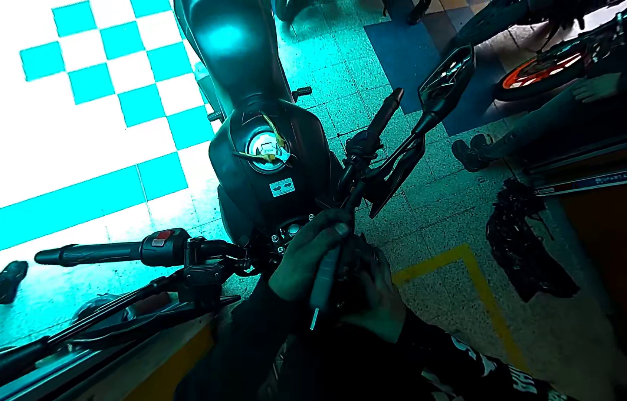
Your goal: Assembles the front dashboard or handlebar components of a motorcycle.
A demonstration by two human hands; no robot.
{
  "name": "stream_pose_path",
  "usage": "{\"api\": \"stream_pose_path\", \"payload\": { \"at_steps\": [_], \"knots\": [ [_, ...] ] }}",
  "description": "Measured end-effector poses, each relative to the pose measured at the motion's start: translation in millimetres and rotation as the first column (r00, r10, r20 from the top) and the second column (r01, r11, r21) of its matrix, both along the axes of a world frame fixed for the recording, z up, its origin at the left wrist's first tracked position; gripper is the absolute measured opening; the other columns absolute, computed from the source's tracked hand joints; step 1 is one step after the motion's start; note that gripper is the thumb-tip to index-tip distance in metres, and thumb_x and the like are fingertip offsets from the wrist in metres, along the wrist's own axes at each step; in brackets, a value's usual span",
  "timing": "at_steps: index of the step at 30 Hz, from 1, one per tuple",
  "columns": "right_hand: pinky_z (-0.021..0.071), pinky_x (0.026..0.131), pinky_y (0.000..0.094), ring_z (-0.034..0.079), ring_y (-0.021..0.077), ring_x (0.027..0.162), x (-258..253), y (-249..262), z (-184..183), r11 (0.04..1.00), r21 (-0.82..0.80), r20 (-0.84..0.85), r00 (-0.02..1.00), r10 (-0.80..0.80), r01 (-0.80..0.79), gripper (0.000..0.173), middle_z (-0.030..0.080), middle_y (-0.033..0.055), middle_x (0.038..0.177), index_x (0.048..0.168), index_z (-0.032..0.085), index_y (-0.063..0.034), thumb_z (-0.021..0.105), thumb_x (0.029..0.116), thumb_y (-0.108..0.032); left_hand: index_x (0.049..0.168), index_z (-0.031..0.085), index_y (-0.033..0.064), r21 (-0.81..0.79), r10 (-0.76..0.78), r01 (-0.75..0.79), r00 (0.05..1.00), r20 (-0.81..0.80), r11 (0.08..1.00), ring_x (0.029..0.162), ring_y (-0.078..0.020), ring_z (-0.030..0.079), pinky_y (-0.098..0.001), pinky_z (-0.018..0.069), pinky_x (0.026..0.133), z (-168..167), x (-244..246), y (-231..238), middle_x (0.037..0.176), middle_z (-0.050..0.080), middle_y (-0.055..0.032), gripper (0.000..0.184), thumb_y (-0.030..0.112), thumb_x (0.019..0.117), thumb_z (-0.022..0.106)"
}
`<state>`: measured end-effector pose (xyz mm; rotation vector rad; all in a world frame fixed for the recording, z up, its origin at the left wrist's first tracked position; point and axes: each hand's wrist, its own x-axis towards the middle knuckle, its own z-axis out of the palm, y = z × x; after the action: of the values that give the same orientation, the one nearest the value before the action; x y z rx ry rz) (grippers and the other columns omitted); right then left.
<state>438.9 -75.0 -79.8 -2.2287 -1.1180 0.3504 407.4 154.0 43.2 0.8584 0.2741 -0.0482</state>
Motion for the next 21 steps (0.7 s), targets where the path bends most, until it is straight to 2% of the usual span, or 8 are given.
{"api": "stream_pose_path", "payload": {
  "at_steps": [4, 7, 9, 11, 13, 17, 19, 21],
  "knots": [
    [0.0526, 0.098, 0.0618, 0.035, 0.0526, 0.144, 2, 0, 4, 1.000, -0.022, -0.021, 1.000, -0.002, 0.002, 0.093, 0.043, 0.0231, 0.156, 0.126, 0.067, -0.0193, 0.077, 0.0585, -0.083, 0.124, 0.060, 0.0067, 0.272, -0.483, 0.488, 0.871, -0.090, 0.830, 0.064, -0.0087, 0.056, -0.0232, 0.0482, 0.058, 28, 12, 24, 0.077, 0.060, -0.0028, 0.033, 0.027, 0.1006, 0.050],
    [0.0516, 0.100, 0.0610, 0.035, 0.0513, 0.145, 2, 1, 8, 1.000, -0.003, -0.032, 0.999, 0.001, -0.002, 0.091, 0.045, 0.0210, 0.155, 0.125, 0.067, -0.0191, 0.078, 0.0601, -0.081, 0.136, 0.058, 0.0144, 0.602, -0.642, 0.655, 0.711, -0.286, 0.457, 0.083, -0.0096, 0.063, -0.0288, 0.0553, 0.072, 55, 17, 34, 0.103, 0.066, -0.0010, 0.044, 0.026, 0.0950, 0.065],
    [0.0516, 0.101, 0.0613, 0.034, 0.0517, 0.146, 1, 1, 7, 1.000, 0.007, -0.023, 1.000, -0.002, 0.002, 0.089, 0.045, 0.0213, 0.155, 0.123, 0.067, -0.0191, 0.080, 0.0597, -0.079, 0.139, 0.058, 0.0170, 0.811, -0.603, 0.584, 0.659, -0.450, 0.033, 0.098, -0.0161, 0.064, -0.0392, 0.0558, 0.084, 72, 16, 36, 0.117, 0.064, -0.0038, 0.046, 0.035, 0.0974, 0.063],
    [0.0525, 0.099, 0.0611, 0.033, 0.0516, 0.146, 2, 1, 5, 1.000, -0.005, -0.033, 0.999, -0.002, 0.002, 0.087, 0.044, 0.0201, 0.156, 0.122, 0.068, -0.0205, 0.081, 0.0590, -0.079, 0.126, 0.067, 0.0173, 0.882, -0.498, 0.283, 0.741, -0.450, -0.376, 0.097, -0.0216, 0.067, -0.0418, 0.0559, 0.081, 76, 5, 31, 0.107, 0.068, -0.0044, 0.035, 0.036, 0.0972, 0.062],
    [0.0530, 0.099, 0.0609, 0.033, 0.0511, 0.146, 2, 1, 3, 1.000, -0.012, -0.019, 1.000, -0.004, 0.004, 0.087, 0.045, 0.0182, 0.156, 0.123, 0.066, -0.0234, 0.082, 0.0572, -0.079, 0.115, 0.073, 0.0174, 0.846, -0.465, -0.042, 0.850, -0.250, -0.531, 0.098, -0.0291, 0.064, -0.0463, 0.0516, 0.083, 70, -6, 24, 0.103, 0.067, -0.0076, 0.024, 0.029, 0.0967, 0.063],
    [0.0498, 0.104, 0.0600, 0.035, 0.0490, 0.146, 3, 1, 2, 1.000, 0.031, -0.015, 1.000, 0.005, -0.005, 0.091, 0.045, 0.0194, 0.155, 0.127, 0.065, -0.0199, 0.082, 0.0588, -0.078, 0.136, 0.064, 0.0289, 0.904, -0.392, -0.264, 0.912, 0.120, -0.338, 0.130, -0.0358, 0.054, -0.0499, 0.0492, 0.102, 47, -26, 10, 0.141, 0.058, -0.0148, 0.034, 0.029, 0.1019, 0.059],
    [0.0515, 0.102, 0.0593, 0.035, 0.0485, 0.146, 3, 0, 2, 0.999, 0.035, -0.018, 1.000, 0.006, -0.005, 0.090, 0.045, 0.0190, 0.155, 0.128, 0.065, -0.0212, 0.083, 0.0587, -0.077, 0.125, 0.071, 0.0236, 0.939, -0.215, -0.343, 0.917, 0.336, 0.003, 0.130, -0.0283, 0.057, -0.0410, 0.0554, 0.101, 21, -36, -1, 0.137, 0.060, -0.0140, 0.027, 0.020, 0.0991, 0.066],
    [0.0535, 0.099, 0.0587, 0.037, 0.0477, 0.145, 4, 0, 2, 1.000, 0.024, -0.022, 1.000, 0.010, -0.009, 0.087, 0.046, 0.0187, 0.154, 0.126, 0.065, -0.0225, 0.084, 0.0598, -0.075, 0.113, 0.074, 0.0118, 0.758, 0.089, -0.451, 0.880, 0.467, 0.471, 0.119, -0.0225, 0.066, -0.0362, 0.0612, 0.095, -1, -40, -12, 0.130, 0.067, -0.0104, 0.016, 0.016, 0.0998, 0.065]
  ]
}}
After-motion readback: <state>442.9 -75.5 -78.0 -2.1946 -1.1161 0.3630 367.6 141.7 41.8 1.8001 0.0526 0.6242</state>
